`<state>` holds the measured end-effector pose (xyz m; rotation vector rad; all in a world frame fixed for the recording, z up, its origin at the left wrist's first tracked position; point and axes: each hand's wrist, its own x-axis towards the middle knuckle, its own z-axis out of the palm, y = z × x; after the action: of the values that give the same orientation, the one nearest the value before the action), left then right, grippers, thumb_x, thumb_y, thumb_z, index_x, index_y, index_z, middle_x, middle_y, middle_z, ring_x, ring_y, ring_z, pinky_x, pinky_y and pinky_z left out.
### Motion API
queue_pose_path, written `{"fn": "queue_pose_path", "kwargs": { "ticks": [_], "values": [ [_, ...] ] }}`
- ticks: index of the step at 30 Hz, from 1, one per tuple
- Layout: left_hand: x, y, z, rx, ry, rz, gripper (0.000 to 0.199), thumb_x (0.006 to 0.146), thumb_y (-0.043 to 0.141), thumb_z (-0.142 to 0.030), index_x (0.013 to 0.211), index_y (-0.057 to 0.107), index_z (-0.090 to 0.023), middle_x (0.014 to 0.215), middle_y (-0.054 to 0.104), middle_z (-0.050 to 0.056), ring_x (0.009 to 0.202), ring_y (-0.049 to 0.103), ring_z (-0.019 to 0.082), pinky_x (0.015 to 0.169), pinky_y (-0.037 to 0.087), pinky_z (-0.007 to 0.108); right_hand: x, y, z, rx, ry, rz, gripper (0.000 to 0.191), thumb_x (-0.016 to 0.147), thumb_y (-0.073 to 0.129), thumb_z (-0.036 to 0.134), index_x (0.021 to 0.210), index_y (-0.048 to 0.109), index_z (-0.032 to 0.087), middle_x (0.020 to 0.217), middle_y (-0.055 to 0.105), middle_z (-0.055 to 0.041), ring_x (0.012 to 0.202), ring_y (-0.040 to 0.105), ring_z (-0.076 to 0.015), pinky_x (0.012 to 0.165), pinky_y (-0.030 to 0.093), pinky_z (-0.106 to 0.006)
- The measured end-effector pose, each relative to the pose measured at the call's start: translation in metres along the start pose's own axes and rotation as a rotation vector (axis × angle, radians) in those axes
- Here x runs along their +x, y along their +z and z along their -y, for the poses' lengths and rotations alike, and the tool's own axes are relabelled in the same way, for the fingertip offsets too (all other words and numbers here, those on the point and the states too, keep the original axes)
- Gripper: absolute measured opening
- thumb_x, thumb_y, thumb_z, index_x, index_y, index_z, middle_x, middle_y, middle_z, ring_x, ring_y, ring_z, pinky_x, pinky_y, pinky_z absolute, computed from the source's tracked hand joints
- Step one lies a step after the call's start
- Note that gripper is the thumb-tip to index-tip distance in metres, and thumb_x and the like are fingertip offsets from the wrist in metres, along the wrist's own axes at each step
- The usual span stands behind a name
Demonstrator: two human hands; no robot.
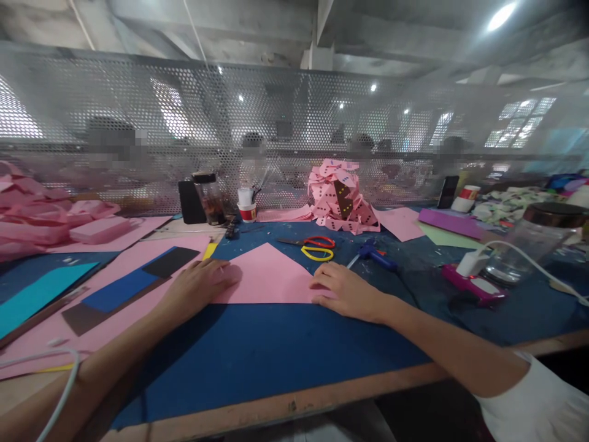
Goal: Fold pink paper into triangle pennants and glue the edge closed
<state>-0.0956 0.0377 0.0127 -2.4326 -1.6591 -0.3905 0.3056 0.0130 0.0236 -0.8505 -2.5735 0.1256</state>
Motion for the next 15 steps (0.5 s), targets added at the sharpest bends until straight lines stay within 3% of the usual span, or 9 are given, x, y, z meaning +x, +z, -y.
{"fn": "queue_pose_path", "kwargs": {
  "ticks": [8, 15],
  "values": [
    [0.0016, -0.0032, -0.0042, 0.013, 0.017, -0.013, 0.03, 0.095, 0.055, -0.045, 0.108, 0.077, -0.03, 0.127, 0.074, 0.006, 0.118, 0.068, 0.033, 0.104, 0.049, 0.043, 0.0011, 0.0014, 0.0016, 0.018, 0.023, -0.001, 0.023, 0.098, 0.069, 0.035, 0.113, 0.071, 0.017, 0.112, 0.066, -0.0089, 0.11, 0.06, -0.024, 0.1, 0.051, -0.039],
    [-0.0004, -0.0036, -0.0016, -0.018, 0.017, 0.028, 0.032, 0.095, 0.053, -0.044, 0.114, 0.076, -0.033, 0.133, 0.071, 0.004, 0.125, 0.062, 0.031, 0.109, 0.045, 0.043, 0.0011, 0.0017, -0.0002, 0.009, 0.012, 0.001, 0.025, 0.099, 0.067, 0.036, 0.115, 0.071, 0.018, 0.113, 0.065, -0.0096, 0.112, 0.059, -0.0246, 0.102, 0.05, -0.041]
  ]
}}
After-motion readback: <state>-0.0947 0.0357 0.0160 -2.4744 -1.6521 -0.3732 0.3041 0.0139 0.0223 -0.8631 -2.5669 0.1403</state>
